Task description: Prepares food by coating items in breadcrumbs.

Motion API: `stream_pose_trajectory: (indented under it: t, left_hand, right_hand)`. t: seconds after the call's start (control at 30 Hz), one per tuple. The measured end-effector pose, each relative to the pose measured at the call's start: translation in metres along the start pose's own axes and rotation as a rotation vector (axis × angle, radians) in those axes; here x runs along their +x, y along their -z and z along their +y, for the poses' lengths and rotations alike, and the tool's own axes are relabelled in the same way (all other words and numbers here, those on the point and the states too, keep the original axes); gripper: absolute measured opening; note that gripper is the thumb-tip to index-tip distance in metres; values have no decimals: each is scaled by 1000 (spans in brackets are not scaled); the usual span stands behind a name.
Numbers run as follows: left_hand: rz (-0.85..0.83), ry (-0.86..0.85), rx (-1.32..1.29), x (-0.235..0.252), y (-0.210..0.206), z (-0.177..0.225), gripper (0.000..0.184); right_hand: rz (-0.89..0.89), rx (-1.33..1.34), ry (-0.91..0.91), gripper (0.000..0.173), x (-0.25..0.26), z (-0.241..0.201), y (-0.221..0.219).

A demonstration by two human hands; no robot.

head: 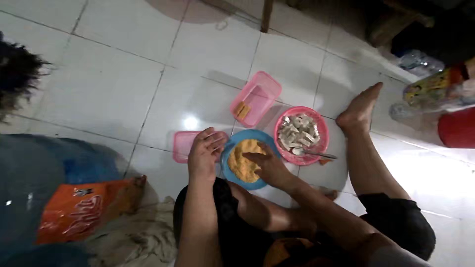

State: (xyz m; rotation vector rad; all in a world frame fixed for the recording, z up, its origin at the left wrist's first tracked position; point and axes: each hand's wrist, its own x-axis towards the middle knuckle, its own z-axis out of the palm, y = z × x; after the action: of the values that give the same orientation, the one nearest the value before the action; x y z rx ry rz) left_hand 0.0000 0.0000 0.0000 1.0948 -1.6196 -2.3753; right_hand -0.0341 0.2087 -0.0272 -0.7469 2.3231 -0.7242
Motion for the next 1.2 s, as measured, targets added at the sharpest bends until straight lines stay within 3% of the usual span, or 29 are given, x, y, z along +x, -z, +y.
stream_pose_trajectory:
  t: [0.07,0.2,0.33,0.43,0.67,0.77,0.9,1.0,1.1,1.2]
  left_hand:
    - [24,3,3,-1,1,0,39]
    - [49,-3,30,0,2,-1,40]
    - [64,6,36,0,0,0,38]
    - [83,11,61,-1,1,0,39]
    - [96,19,66,0,-2,-1,39]
    - [93,6,79,0,-1,-2,38]
    - [98,-1,83,1,-1,-3,37]
    - [96,-4,84,1,-2,-3,38]
    - [97,0,80,0,0,-2,38]
    - [107,5,62,0,0,-2,37]
  right_hand:
    - [-39,-40,26,62,-22,8,0]
    - [330,-176,-170,34,-72,64,29]
    - [391,-176,-638,60,-103,123,76]
    - [387,86,-778,64,-112,147,91]
    - [709,1025,-639,27,-94,145,66]
    - [732,814,-539,26,-96,134,56]
    - [790,345,-247,24,-109,116,60]
    - [765,137,-93,24,-105,121,56]
    - [715,61,-52,22,-102,124,53]
    - [717,77,-124,22,-106,119,60]
